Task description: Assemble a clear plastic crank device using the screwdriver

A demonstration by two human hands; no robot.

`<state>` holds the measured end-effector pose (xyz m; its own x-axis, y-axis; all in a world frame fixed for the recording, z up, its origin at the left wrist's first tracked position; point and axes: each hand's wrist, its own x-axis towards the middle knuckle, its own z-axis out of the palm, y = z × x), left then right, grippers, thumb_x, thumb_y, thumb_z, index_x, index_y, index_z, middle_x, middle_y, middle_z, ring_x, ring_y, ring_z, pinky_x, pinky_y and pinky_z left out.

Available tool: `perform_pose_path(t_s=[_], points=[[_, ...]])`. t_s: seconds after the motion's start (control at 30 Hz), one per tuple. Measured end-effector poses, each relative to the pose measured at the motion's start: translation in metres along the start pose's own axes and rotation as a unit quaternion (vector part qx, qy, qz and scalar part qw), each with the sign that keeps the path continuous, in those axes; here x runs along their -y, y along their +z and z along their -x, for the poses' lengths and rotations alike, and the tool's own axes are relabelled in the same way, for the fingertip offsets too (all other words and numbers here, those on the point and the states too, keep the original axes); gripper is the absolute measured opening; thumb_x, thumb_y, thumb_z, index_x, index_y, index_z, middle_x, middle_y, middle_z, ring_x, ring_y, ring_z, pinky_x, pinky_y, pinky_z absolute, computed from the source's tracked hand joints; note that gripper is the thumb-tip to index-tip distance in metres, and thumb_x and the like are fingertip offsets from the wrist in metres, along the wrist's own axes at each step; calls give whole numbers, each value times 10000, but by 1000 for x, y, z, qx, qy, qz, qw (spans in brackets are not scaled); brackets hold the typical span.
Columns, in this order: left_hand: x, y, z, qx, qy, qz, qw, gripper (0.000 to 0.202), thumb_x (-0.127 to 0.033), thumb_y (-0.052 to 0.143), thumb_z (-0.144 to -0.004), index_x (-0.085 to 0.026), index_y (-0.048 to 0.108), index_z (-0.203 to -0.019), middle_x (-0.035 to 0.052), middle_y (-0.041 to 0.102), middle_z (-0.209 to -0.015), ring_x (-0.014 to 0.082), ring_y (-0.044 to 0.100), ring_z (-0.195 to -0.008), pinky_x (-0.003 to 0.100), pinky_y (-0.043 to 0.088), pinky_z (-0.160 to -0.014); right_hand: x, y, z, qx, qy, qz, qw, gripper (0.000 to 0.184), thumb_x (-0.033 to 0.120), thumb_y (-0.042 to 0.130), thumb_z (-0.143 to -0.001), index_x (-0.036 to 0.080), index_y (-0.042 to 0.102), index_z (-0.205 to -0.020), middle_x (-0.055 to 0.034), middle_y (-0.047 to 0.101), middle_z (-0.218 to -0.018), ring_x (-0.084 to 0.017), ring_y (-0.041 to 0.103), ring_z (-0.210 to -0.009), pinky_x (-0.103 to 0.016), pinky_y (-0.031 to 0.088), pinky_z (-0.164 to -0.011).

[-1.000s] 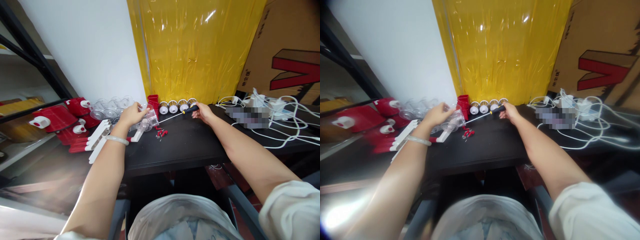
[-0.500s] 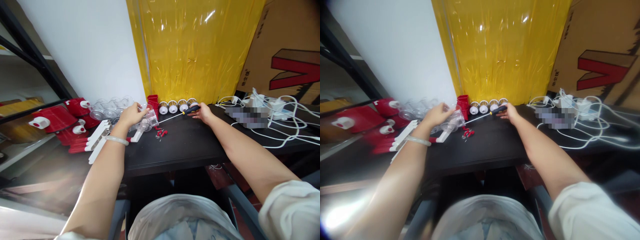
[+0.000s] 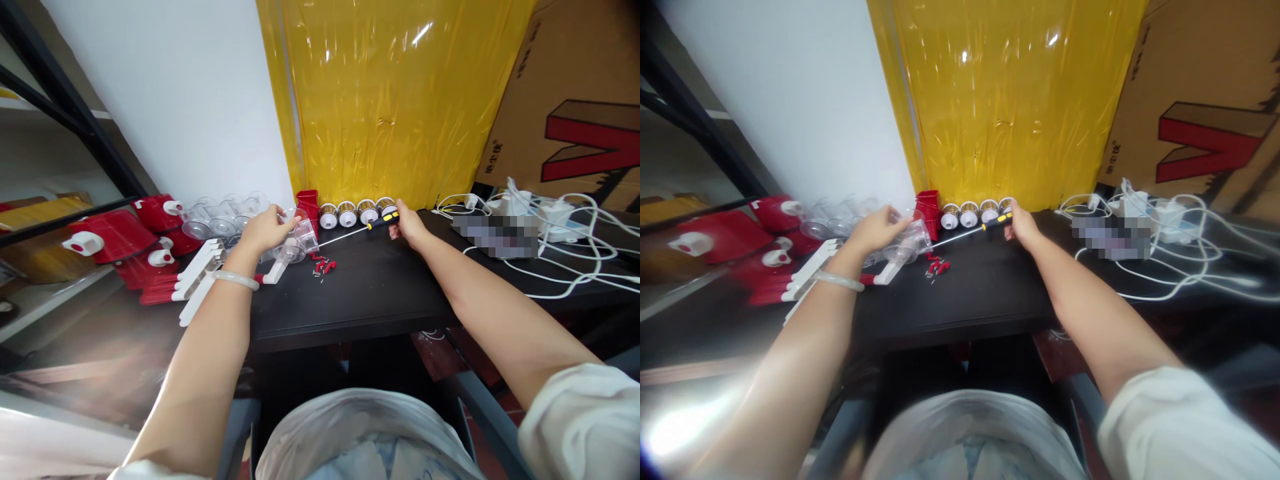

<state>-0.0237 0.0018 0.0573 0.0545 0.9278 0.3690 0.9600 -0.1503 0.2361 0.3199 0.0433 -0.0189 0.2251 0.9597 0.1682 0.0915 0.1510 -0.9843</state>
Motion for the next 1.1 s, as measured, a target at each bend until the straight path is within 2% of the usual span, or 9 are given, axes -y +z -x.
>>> perform_pose_path(t_s=[0.1,0.23,0.37,0.5,0.6,0.7,0.8,0.93,1.1], points=[[0,0,0,2,-2,1,1000,674,-767,407,-791,-213,558,-1145,117,696,-1144,318,643,-1029,386,465,-836,4,2,0,1,65,-49,997,477,419,238,-991,161,600,-817,-52,616,-480,-155,593,-388,-218,401,-383],[-1,0,1,3,-1,-1,1000,675,-765,400,-795,-212,553,-1150,117,699,-1139,314,643,-1033,386,462,-846,8,4,2,1,53,-81,995,299,254,356,-920,152,628,-854,-57,684,-587,-153,659,-472,-197,433,-418],[-2,-1,2,1,2,-4,1000,682,-768,397,-795,-211,546,-1160,115,706,-1110,313,648,-1009,390,462,-833,3,3,1,-2,32,-53,998,236,291,404,-938,182,577,-822,-24,623,-476,-143,602,-402,-196,412,-401],[-2,-2,3,-1,0,-2,1000,681,-771,400,-792,-212,549,-1151,114,708,-1098,316,652,-994,391,464,-815,-7,-2,-3,-7,-11,8,1000,308,420,473,-943,204,531,-732,31,499,-359,-116,443,-276,-211,357,-348],[-1,-2,4,-3,2,-3,1000,693,-785,388,-788,-212,552,-1141,121,708,-1092,325,652,-998,396,465,-809,-10,-2,-6,-21,-23,35,999,371,483,484,-931,202,537,-693,22,486,-354,-121,446,-281,-219,358,-346],[-1,-2,4,-5,-2,-5,1000,691,-788,381,-789,-213,557,-1131,135,705,-1099,324,651,-1015,391,463,-813,-5,0,-4,-22,33,8,999,399,361,314,-968,182,574,-724,-38,572,-415,-158,553,-349,-227,389,-363],[1,-2,5,-7,-5,-3,1000,698,-792,359,-794,-213,555,-1131,145,705,-1094,322,657,-997,391,463,-802,3,4,2,6,91,-55,994,382,235,261,-933,158,614,-807,-74,670,-544,-160,645,-444,-205,412,-392],[2,-4,5,-12,-2,-12,1000,712,-809,327,-792,-211,557,-1102,151,701,-1102,341,656,-995,396,463,-777,9,9,9,14,71,-123,990,283,205,349,-891,158,627,-858,-63,711,-653,-149,677,-491,-191,441,-421],[3,-3,4,-16,-18,-18,1000,671,-785,360,-803,-204,556,-1074,131,709,-1082,319,671,-950,372,468,-742,2,11,5,16,59,-96,993,224,239,375,-933,156,571,-862,-38,634,-491,-120,585,-379,-168,402,-405]])
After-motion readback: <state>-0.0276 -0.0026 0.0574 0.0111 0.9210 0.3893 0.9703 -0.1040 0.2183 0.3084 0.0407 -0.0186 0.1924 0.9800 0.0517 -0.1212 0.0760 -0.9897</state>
